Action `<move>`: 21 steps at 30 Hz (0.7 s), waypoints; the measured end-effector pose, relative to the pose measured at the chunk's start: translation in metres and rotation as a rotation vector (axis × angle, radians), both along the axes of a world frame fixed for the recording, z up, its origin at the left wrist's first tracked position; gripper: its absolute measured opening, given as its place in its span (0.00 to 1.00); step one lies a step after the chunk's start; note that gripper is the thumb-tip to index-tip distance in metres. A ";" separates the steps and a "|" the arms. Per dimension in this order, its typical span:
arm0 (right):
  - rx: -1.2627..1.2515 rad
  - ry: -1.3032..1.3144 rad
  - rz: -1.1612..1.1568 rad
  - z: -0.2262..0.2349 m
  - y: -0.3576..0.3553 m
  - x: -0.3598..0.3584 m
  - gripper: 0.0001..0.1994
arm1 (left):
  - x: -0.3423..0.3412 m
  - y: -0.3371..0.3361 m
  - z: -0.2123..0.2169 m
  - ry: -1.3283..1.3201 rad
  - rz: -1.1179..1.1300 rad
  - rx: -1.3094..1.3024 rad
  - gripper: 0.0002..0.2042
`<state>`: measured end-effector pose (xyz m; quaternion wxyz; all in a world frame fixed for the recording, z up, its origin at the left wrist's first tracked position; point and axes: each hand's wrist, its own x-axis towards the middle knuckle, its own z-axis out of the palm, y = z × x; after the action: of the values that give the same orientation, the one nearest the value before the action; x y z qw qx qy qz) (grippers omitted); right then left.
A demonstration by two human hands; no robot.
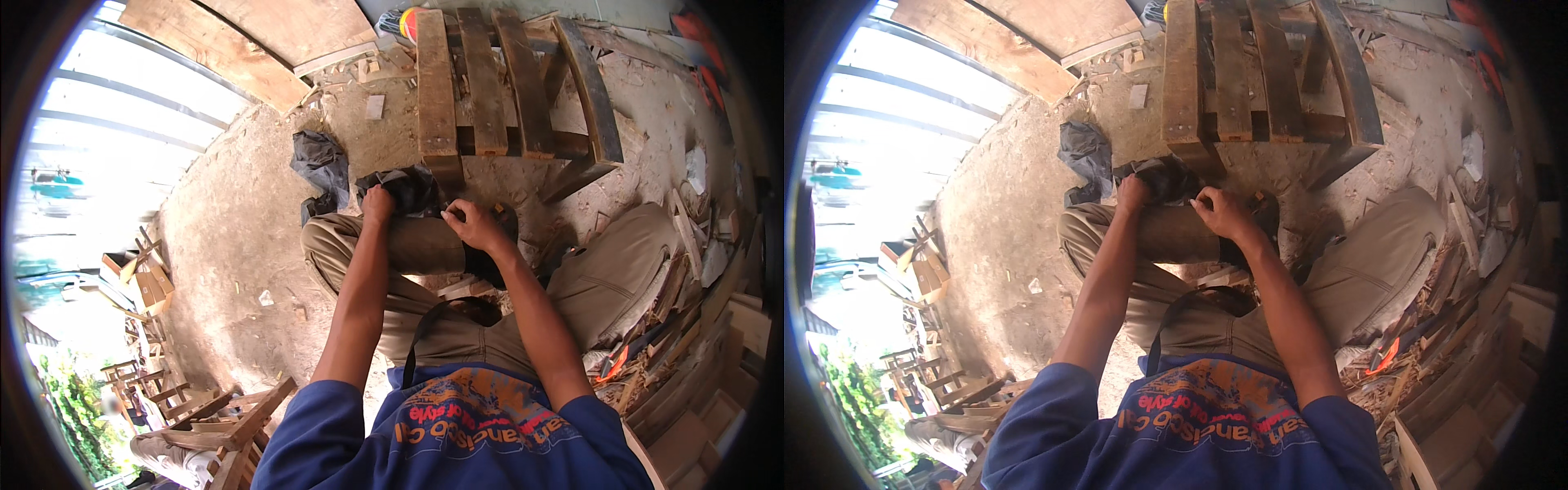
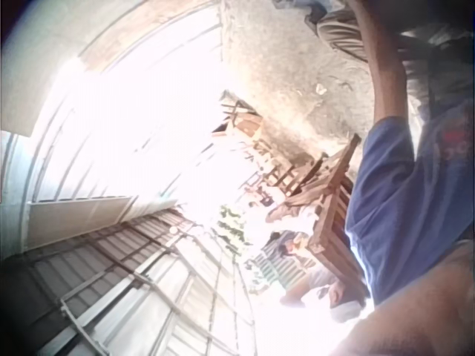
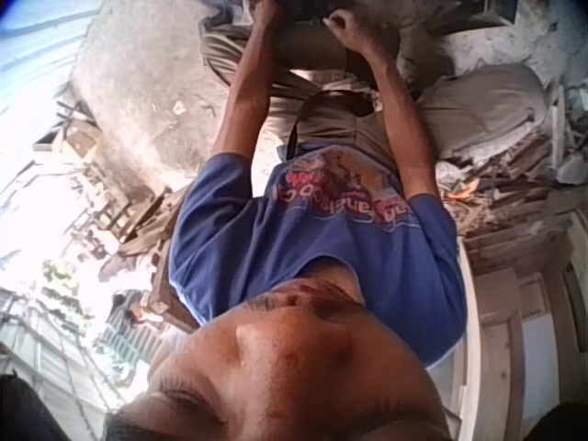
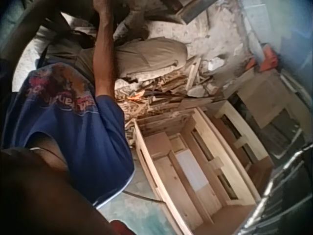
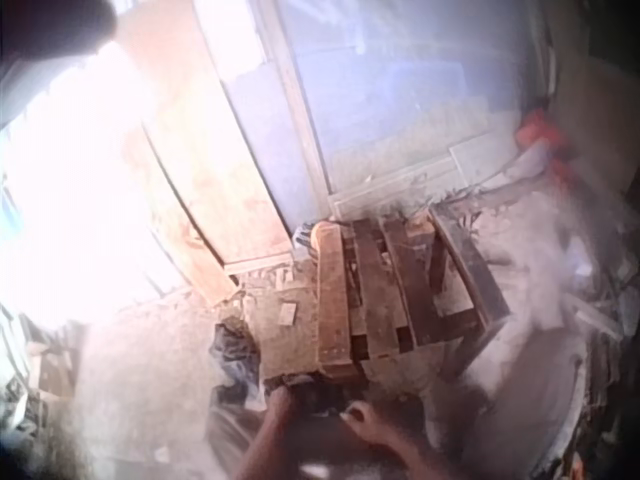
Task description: The person uses a hammer to pry apart and break down a wooden structure, likely a chair or pallet, into smaller pieces. They repeatedly strike and lever the wood until it separates, then gather the resulting pieces.
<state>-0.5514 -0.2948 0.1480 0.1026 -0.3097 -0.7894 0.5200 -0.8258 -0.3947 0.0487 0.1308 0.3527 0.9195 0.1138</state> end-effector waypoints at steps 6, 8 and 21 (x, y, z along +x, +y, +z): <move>0.031 0.024 0.000 -0.006 0.006 0.006 0.17 | 0.026 0.009 0.044 0.043 0.003 -0.091 0.10; 0.048 0.038 -0.018 -0.004 0.007 0.007 0.16 | 0.030 0.006 0.065 0.014 0.032 -0.066 0.10; -0.317 0.384 -0.225 0.049 0.016 0.024 0.13 | 0.137 0.015 0.195 -0.195 -0.537 0.562 0.02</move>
<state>-0.5276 -0.2790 0.1972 0.2577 -0.3033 -0.6248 0.6717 -0.6887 -0.3799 0.2436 0.1408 0.5899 0.7111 0.3556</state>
